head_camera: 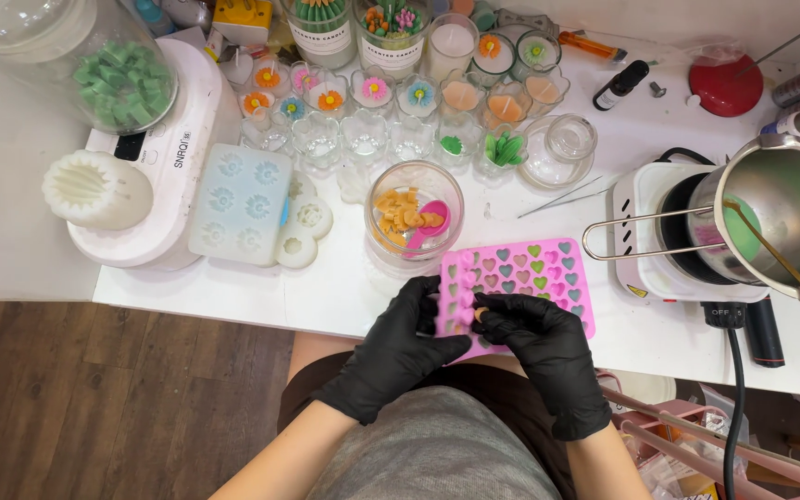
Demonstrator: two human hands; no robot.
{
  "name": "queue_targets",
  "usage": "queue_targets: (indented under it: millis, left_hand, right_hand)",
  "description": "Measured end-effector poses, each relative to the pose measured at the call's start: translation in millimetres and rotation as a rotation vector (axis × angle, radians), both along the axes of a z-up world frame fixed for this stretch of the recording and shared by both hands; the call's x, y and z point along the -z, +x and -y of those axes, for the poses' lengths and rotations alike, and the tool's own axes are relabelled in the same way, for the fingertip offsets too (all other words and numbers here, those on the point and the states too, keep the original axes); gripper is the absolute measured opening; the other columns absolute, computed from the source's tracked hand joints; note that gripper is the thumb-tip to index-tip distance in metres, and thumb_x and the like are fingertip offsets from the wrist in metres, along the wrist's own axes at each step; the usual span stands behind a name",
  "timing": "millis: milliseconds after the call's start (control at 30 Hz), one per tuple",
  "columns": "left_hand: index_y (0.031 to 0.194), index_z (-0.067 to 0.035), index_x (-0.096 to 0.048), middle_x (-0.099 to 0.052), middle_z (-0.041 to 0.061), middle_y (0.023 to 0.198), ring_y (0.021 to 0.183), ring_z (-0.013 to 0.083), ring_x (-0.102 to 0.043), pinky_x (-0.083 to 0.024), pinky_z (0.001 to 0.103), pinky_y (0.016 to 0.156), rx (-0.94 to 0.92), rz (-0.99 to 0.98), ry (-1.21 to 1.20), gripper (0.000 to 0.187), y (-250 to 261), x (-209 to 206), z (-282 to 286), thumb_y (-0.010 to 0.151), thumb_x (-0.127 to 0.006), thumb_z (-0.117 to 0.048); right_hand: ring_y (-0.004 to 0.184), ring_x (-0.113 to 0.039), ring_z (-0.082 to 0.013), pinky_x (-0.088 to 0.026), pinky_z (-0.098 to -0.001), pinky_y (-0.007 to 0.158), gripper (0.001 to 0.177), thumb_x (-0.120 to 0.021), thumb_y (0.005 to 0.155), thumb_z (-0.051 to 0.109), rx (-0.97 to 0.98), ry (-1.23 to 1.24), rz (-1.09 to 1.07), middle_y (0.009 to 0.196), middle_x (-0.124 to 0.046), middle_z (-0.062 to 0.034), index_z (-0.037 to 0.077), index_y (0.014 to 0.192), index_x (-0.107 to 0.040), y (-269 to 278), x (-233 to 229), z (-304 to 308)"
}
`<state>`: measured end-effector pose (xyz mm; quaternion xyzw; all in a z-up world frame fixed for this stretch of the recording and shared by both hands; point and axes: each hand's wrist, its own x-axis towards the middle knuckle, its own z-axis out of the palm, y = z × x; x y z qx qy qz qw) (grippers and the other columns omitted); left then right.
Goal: Removing small heart-shaped wax pieces from a pink silicone mold and placing them into a jar.
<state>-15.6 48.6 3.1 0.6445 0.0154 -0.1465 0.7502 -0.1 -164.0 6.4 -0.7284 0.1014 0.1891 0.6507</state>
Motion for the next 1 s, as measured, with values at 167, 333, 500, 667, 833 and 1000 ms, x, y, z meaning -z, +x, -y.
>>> queue_targets:
  millis: [167, 333, 500, 667, 833, 1000]
  left_hand:
    - [0.14, -0.007, -0.053, -0.073, 0.003, 0.11, 0.088, 0.0087, -0.069, -0.057, 0.025, 0.078, 0.059, -0.068, 0.178, 0.061, -3, -4, -1, 0.084, -0.076, -0.005]
    - [0.135, -0.006, -0.061, -0.072, 0.007, 0.094, 0.084, 0.0099, -0.064, -0.055, 0.026, 0.076, -0.026, -0.157, -0.028, 0.051, -4, 19, 0, 0.087, -0.078, -0.005]
    - [0.118, 0.0, -0.068, -0.074, 0.002, 0.102, 0.092, 0.0072, -0.066, -0.055, 0.025, 0.081, -0.072, -0.174, -0.197, 0.031, -4, 29, 8, 0.088, -0.078, -0.005]
    - [0.115, -0.001, -0.068, -0.074, 0.004, 0.097, 0.087, 0.0095, -0.067, -0.056, 0.025, 0.078, -0.053, -0.258, -0.169, 0.028, -3, 23, 16, 0.089, -0.077, -0.007]
    - [0.118, -0.001, -0.066, -0.072, 0.003, 0.098, 0.087, 0.0092, -0.067, -0.055, 0.025, 0.077, -0.033, -0.27, -0.295, 0.028, -2, 11, 23, 0.092, -0.073, -0.008]
    - [0.117, -0.003, -0.065, -0.073, 0.004, 0.096, 0.085, 0.011, -0.068, -0.055, 0.025, 0.076, -0.014, -0.298, -0.374, 0.025, -2, 6, 27, 0.093, -0.07, -0.009]
  right_hand:
    - [0.088, -0.07, -0.0132, -0.058, -0.029, 0.08, 0.035, -0.082, 0.08, 0.0, -0.071, -0.161, 0.149, 0.098, -0.077, -0.0089, -0.003, 0.114, -0.074, -6, 2, -16]
    - [0.084, -0.071, -0.0173, -0.059, -0.0314, 0.078, 0.033, -0.072, 0.086, -0.001, 0.053, 0.084, -0.04, 0.096, -0.078, -0.01, -0.002, 0.118, -0.073, -3, -8, -4]
    - [0.09, -0.074, -0.0173, -0.06, -0.0323, 0.083, 0.037, -0.072, 0.083, -0.003, 0.051, 0.1, -0.156, 0.1, -0.076, -0.0094, -0.002, 0.12, -0.07, -17, -13, 6]
    - [0.097, -0.069, -0.0114, -0.058, -0.0285, 0.082, 0.05, -0.082, 0.077, 0.002, -0.025, -0.108, 0.007, 0.105, -0.073, -0.0049, 0.003, 0.125, -0.068, -23, -17, -6]
    - [0.091, -0.066, -0.0112, -0.056, -0.0275, 0.08, 0.053, -0.084, 0.074, 0.005, 0.062, -0.062, 0.032, 0.104, -0.07, -0.0033, 0.004, 0.125, -0.066, -25, -1, -3]
    - [0.092, -0.062, -0.0092, -0.053, -0.0247, 0.082, 0.05, -0.084, 0.078, 0.006, 0.024, -0.143, 0.187, 0.103, -0.067, -0.0024, 0.003, 0.125, -0.067, -25, 10, 6]
